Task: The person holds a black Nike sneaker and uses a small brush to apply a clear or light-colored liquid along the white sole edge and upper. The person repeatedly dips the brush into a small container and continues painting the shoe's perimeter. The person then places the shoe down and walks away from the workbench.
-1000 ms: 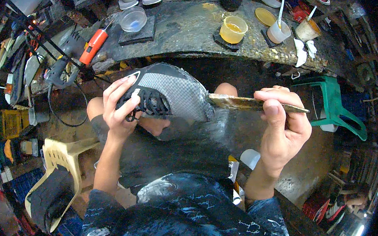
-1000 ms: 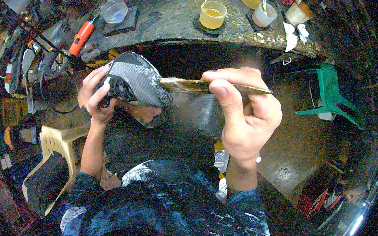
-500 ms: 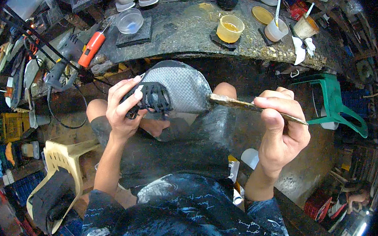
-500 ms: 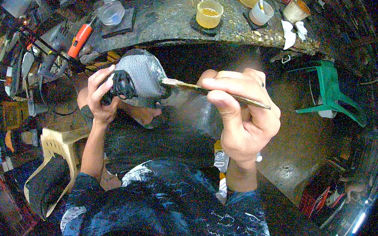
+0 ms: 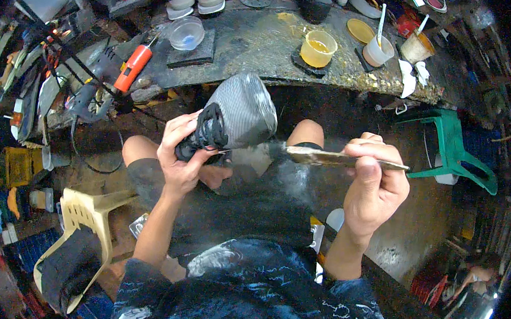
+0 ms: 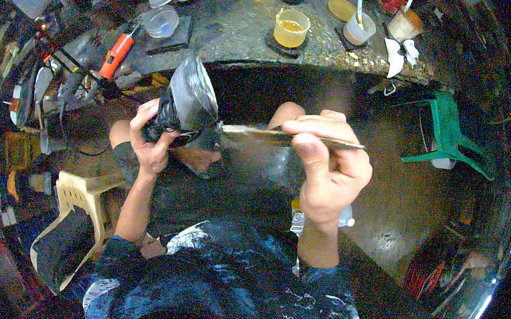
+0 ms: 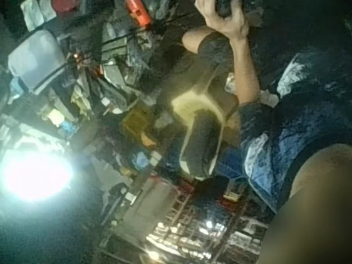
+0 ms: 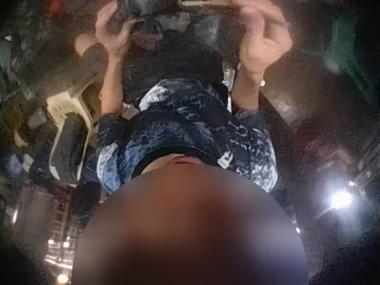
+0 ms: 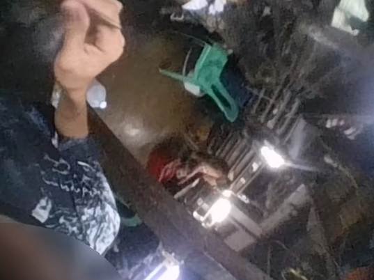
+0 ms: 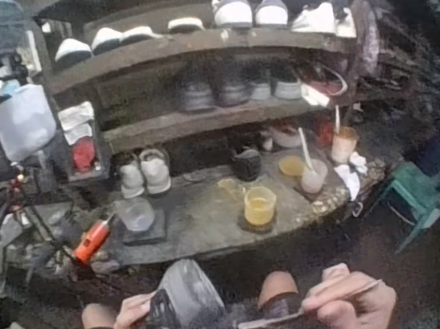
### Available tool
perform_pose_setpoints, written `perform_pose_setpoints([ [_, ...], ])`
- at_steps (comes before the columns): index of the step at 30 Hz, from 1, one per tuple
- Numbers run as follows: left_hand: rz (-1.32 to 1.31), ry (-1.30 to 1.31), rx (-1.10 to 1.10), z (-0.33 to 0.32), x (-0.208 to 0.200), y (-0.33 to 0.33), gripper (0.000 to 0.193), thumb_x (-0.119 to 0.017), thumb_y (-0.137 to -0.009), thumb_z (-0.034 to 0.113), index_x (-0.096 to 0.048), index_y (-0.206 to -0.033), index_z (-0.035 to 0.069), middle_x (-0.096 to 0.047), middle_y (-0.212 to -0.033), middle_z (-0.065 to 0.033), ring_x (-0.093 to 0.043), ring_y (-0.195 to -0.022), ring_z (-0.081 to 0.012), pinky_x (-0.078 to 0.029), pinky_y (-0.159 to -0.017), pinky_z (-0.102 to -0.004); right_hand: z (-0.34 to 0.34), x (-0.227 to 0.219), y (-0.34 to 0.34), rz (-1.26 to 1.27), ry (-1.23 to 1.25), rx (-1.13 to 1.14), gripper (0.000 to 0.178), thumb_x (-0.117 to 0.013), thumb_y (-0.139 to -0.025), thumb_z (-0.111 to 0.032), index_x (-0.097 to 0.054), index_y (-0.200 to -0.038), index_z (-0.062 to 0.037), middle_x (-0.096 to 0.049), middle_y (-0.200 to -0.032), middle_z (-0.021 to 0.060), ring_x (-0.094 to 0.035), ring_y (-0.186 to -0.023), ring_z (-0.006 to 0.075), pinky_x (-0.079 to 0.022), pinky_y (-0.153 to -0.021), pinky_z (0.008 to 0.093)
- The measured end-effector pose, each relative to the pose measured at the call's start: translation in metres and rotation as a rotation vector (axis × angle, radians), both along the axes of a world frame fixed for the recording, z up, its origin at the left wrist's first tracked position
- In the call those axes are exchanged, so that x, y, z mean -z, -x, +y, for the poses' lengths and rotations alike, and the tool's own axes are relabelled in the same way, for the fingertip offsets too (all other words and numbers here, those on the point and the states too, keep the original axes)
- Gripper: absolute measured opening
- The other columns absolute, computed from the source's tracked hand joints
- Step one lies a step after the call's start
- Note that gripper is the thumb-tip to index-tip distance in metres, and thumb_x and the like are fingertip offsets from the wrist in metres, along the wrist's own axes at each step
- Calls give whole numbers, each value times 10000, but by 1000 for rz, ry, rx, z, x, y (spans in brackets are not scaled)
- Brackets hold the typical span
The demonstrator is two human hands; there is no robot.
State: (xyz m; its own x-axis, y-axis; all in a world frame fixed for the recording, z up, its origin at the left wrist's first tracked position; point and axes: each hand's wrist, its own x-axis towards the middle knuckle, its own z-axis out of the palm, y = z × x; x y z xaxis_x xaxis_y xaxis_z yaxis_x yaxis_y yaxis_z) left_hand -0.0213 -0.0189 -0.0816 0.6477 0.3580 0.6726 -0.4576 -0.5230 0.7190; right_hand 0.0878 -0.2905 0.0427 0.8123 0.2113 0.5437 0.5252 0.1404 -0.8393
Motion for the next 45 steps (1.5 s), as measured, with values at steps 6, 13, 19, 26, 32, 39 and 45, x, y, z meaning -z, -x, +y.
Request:
perform_pose_setpoints([
  [6,308,420,-33,-27,-24,8,503,-833,-869,95,-609,-1315,32,-687,-1126,-55,-648,-983,-142,-525,-929,-315,25,1,10,471,-187,53,301,-658,-1043,-262,-735,-1063,29,-689,-866,57,-517,-654,88,-403,-613,244],
  [13,366,988,39,-41,-33,15,430,-763,-964,179,-579,-1329,43,-698,-1055,-30,-641,-897,-78,-527,-786,-244,42,10,8,516,-236,89,308,-666,-1041,-255,-738,-1087,41,-672,-827,53,-520,-654,99,-398,-617,247],
  [19,327,1050,42,-48,-35,20,421,-744,-983,198,-572,-1334,40,-686,-1084,-41,-642,-931,-87,-533,-827,-251,56,10,11,322,-65,127,221,-690,-1022,-175,-756,-1056,33,-669,-747,30,-540,-623,72,-404,-590,230],
  [26,319,1207,50,-50,-41,22,383,-698,-1015,234,-556,-1316,43,-665,-1098,-36,-644,-947,-89,-539,-831,-252,58,15,14,280,32,173,274,-677,-1030,-218,-754,-1049,45,-683,-839,54,-523,-667,85,-375,-608,229],
  [32,398,1381,208,-44,-32,17,318,-578,-1073,367,-606,-1224,88,-676,-1060,-19,-659,-928,-82,-548,-827,-251,56,21,11,375,-49,131,317,-684,-1026,-256,-749,-1057,53,-672,-818,60,-513,-657,98,-373,-606,231],
  [39,329,1448,314,-41,-16,21,347,-557,-1076,364,-588,-1304,105,-663,-1161,-29,-658,-1058,-134,-544,-945,-310,43,31,6,434,-172,127,226,-650,-1040,-177,-742,-1031,30,-709,-894,57,-513,-642,80,-391,-585,235],
  [45,436,1186,366,-22,-74,12,851,-795,-818,318,-409,-1528,49,-616,-1347,-83,-629,-1212,-225,-499,-1076,-370,21,45,-11,615,-421,121,198,-662,-1030,-169,-742,-1013,11,-722,-948,59,-523,-669,97,-413,-599,267],
])
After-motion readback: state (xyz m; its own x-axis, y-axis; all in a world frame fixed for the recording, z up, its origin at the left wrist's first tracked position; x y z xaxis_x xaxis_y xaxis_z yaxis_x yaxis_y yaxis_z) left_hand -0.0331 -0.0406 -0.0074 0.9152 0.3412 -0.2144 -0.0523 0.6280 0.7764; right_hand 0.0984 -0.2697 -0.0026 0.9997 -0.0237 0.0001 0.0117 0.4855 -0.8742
